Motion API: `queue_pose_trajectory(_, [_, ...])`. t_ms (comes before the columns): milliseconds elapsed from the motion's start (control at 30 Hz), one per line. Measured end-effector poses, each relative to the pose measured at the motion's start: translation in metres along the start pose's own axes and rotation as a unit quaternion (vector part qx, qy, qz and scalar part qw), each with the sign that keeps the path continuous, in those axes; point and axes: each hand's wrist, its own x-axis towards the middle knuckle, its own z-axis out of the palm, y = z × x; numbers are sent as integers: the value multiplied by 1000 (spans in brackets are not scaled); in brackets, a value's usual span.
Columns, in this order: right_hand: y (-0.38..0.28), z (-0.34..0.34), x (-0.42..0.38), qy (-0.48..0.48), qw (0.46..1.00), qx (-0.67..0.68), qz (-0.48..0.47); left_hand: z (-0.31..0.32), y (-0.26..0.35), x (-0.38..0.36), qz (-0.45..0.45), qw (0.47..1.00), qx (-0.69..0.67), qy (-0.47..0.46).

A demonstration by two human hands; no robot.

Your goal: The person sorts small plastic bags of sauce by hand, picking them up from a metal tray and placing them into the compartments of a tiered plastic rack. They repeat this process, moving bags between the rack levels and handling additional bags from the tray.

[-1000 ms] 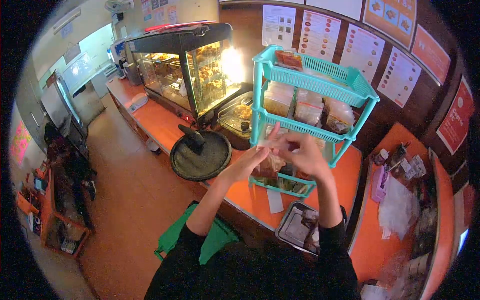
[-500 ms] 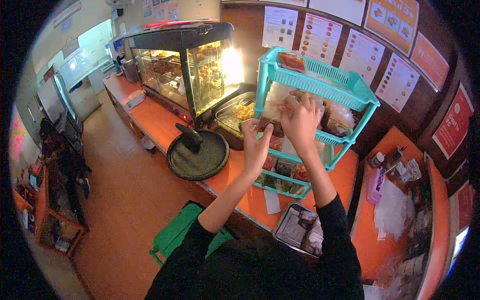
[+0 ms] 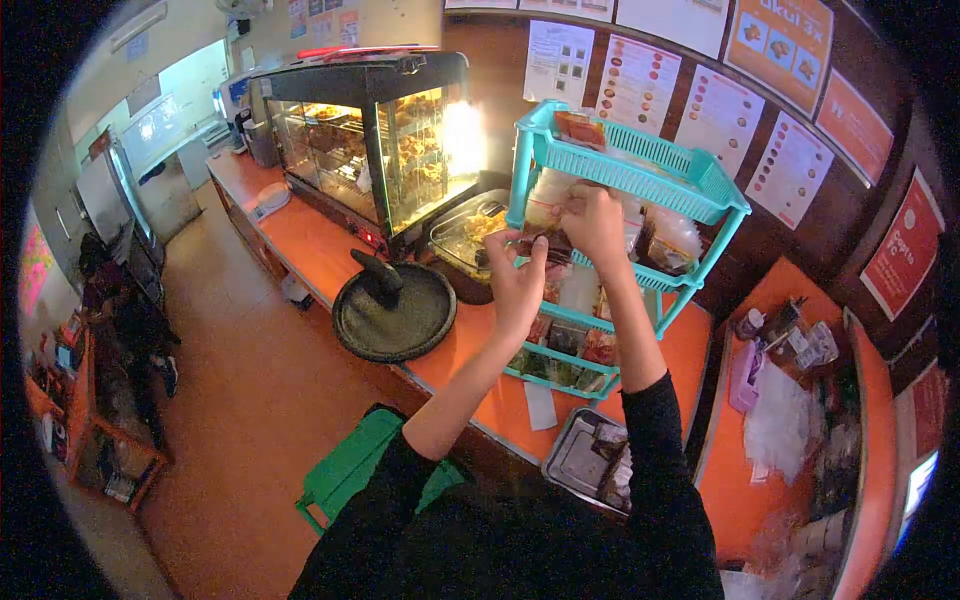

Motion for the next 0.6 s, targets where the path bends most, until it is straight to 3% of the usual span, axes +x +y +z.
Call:
queue_pose_trajectory(67, [5,-1,4,-54,996,53,57,2,2,0,16,1000,7,7])
queue_pose_trajectory(200, [15,6,10,-68,995,11,70,5,9,-2,-27,999,-27,8])
queue_pose_trajectory(367, [26,15,12,7,998,-59,19,7,22,-12,-33,999,18,12])
queue_pose_trajectory(400, [32,20,13,8,998,-59,18,6,24,-13,108,969,219,39])
queue_pose_trajectory(433, [37,24,17,48,998,-42,-18,6,27,-13,244,878,407,65])
queue_pose_trajectory(467, [42,27,19,88,994,-24,-52,7,35,-11,244,878,407,64])
queue_pose_trajectory(533, [38,25,24,90,994,9,-62,10,52,-3,359,772,515,-101])
queue_pose_trajectory(567, [35,22,25,92,992,42,-74,12,49,2,413,725,544,-94])
queue_pose_trajectory(600, [33,19,25,92,992,42,-72,11,47,7,412,725,543,-96])
